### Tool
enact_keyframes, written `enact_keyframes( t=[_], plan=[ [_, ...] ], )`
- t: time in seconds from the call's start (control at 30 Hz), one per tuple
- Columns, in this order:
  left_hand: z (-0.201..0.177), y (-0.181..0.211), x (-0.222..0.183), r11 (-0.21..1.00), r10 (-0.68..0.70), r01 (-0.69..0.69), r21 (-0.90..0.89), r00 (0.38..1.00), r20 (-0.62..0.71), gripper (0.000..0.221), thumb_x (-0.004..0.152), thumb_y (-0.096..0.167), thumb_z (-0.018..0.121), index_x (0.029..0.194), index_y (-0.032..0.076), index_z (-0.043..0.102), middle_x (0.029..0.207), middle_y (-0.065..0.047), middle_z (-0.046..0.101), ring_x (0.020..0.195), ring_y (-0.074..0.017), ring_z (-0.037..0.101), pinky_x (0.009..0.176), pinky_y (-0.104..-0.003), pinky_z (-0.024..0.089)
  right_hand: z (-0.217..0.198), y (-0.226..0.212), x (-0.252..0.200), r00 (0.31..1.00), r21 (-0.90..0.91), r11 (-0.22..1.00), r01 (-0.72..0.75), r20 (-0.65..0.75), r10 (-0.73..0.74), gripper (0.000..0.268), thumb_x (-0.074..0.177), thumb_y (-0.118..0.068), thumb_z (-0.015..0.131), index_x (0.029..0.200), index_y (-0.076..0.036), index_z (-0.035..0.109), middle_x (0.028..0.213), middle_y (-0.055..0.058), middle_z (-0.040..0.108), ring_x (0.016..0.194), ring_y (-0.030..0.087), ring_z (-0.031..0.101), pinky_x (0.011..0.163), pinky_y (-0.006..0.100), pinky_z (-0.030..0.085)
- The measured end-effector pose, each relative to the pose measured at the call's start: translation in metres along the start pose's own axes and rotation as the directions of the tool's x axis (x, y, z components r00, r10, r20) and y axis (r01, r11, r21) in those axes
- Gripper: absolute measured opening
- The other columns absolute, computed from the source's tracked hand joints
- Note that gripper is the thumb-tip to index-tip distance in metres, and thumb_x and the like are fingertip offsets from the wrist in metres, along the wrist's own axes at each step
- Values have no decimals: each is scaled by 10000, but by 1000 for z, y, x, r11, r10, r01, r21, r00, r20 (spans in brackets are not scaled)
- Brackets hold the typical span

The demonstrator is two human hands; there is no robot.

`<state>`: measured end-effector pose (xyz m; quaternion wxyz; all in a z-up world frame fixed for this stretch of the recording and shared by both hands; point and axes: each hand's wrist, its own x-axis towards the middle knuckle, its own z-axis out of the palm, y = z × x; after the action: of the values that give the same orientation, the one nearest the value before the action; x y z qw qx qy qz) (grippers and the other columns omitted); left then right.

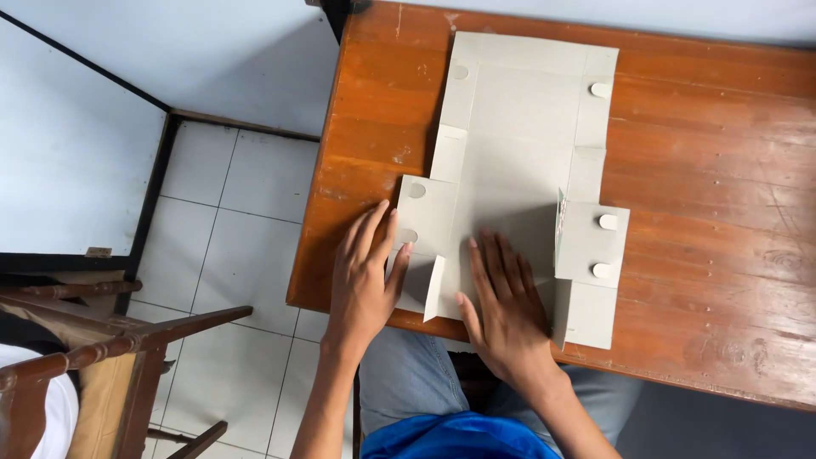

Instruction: Assembling a cardboard box by folding flaps and tucking them into slots

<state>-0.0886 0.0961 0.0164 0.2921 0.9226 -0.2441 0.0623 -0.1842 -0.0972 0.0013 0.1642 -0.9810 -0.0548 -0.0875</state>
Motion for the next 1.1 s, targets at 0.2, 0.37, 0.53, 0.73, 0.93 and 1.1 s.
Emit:
enact_keyframes(
  t=[0.2, 0.37, 0.53, 0.73, 0.93, 1.1],
  plan=[
    [-13, 19, 6, 970, 28, -47, -236, 996, -84, 434, 1065, 166, 543, 1473, 20, 512, 1463, -144, 586, 1363, -293, 553, 1159, -421, 476, -4, -3, -1, 999, -10, 1000, 17, -30, -18, 622, 1080, -416, 417, 1616, -120, 308, 1676, 185, 300, 1560, 353, 290, 1243, 506, 296],
    [-29, 36, 29, 864, 51, -21, -503, 998, 46, 381, 1089, 215, 444, 1382, 27, 599, 1347, -121, 689, 1274, -255, 650, 1078, -354, 534, -12, -8, -1, 993, 70, 993, 100, -73, -94, 490, 1074, -325, 493, 1541, -182, 465, 1634, 179, 371, 1530, 451, 313, 1219, 544, 350],
    [-14, 21, 59, 821, 234, -95, -563, 956, 180, 347, 1081, 221, 461, 1255, 42, 702, 1278, -99, 732, 1251, -244, 675, 1101, -374, 519, -17, -14, -6, 984, 43, 989, 140, -114, -134, 471, 1051, -258, 563, 1510, -170, 503, 1544, 225, 478, 1502, 457, 360, 1189, 548, 399],
    [-19, 8, 91, 862, 199, 183, -472, 735, 648, 707, 1007, 577, 183, 1403, 195, 626, 1527, -144, 551, 1475, -319, 442, 1196, -474, 267, -16, -17, -23, 996, 46, 996, 72, -49, -70, 560, 1045, -309, 555, 1573, -201, 404, 1597, 131, 462, 1477, 369, 448, 1207, 470, 394],
    [8, 23, 70, 953, 303, -229, -198, 723, 620, 625, 1096, 459, 249, 1465, 17, 491, 1561, -209, 435, 1511, -321, 336, 1255, -484, 178, -15, -20, -25, 996, -12, 996, 83, -41, -84, 560, 1052, -365, 544, 1559, -160, 425, 1621, 138, 414, 1504, 337, 413, 1174, 448, 426],
    [36, 37, 34, 898, 293, -403, 176, 847, 445, 745, 1090, 508, 235, 1503, -92, 386, 1609, -233, 367, 1545, -298, 274, 1292, -409, 129, -10, -20, -28, 994, 55, 995, 86, -68, -82, 418, 1044, -307, 560, 1377, -57, 605, 1541, 208, 482, 1446, 380, 456, 1173, 480, 417]
  ],
)
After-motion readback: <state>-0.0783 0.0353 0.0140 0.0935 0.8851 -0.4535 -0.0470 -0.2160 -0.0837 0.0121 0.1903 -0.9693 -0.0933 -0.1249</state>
